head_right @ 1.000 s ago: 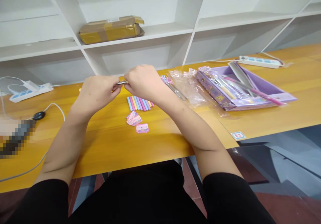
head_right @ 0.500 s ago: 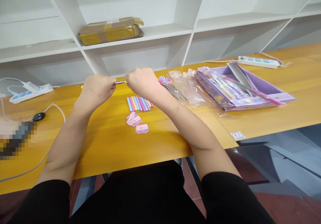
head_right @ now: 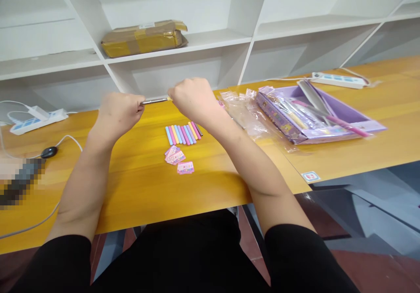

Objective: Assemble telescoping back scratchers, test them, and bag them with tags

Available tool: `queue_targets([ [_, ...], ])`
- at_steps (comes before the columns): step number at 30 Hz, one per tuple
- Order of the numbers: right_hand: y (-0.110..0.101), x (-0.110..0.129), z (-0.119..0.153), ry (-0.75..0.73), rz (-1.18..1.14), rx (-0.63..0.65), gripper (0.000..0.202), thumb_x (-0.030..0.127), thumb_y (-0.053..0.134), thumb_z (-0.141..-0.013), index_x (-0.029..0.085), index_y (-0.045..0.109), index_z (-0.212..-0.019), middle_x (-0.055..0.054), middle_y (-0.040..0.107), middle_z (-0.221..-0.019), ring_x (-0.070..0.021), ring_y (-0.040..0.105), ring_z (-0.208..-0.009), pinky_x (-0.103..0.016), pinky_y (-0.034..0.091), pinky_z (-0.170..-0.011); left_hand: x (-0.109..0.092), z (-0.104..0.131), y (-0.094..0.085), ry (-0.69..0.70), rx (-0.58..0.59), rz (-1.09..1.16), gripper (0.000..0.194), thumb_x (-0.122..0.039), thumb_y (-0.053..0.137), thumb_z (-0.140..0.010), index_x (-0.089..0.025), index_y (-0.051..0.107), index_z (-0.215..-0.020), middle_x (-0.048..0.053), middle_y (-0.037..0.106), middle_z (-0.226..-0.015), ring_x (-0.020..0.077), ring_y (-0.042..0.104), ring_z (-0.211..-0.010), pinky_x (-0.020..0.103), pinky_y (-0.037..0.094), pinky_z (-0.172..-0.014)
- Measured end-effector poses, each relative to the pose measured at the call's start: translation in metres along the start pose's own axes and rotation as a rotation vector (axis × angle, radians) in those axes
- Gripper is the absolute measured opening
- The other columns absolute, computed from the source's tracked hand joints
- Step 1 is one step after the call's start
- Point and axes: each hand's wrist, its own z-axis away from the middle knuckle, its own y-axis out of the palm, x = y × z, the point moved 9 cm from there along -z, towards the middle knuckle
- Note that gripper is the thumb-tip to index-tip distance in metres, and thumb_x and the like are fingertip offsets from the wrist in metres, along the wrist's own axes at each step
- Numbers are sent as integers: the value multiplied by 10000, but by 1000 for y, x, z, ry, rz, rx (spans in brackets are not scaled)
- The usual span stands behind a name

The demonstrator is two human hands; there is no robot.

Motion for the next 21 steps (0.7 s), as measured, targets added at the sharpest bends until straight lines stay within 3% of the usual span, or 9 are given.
queue_targets([
  [9,-17,-45,-4,71,4,-121,210,85,572,-980,219,581,-819,-93,667,-776,-214,521,-767,-376,261,-726,45,-1,-13,-74,-88,8,244,-227,547,-981,-282,702,-801,95,697,-700,295,690,-786,422,423,-686],
  [12,-16,-55,-4,79,6,-134,225,102,538,-998,234,591,-824,-104,700,-809,-246,548,-787,-380,267,-723,56,-2,-13,-91,-114,18,236,-259,557,-987,-288,690,-795,95,709,-697,297,715,-829,412,428,-681],
  [15,-11,-56,-4,61,11,-133,249,130,503,-1020,248,650,-857,-116,745,-848,-278,589,-808,-383,277,-706,54,-3,-11,-77,-114,37,231,-277,564,-976,-285,644,-760,97,685,-680,297,707,-835,419,399,-679],
  [18,-11,-69,-6,46,53,-160,251,173,514,-1026,248,656,-832,-130,773,-893,-278,615,-826,-396,294,-703,57,-3,-14,-123,-68,-9,255,-314,552,-990,-279,560,-737,62,568,-635,263,612,-800,414,316,-668],
  [21,-19,-123,-8,173,71,-228,306,236,580,-1013,240,553,-708,-151,733,-833,-240,636,-856,-417,321,-721,84,5,-20,-242,7,-115,306,-357,474,-1072,-251,506,-786,16,389,-637,219,389,-791,365,235,-685],
])
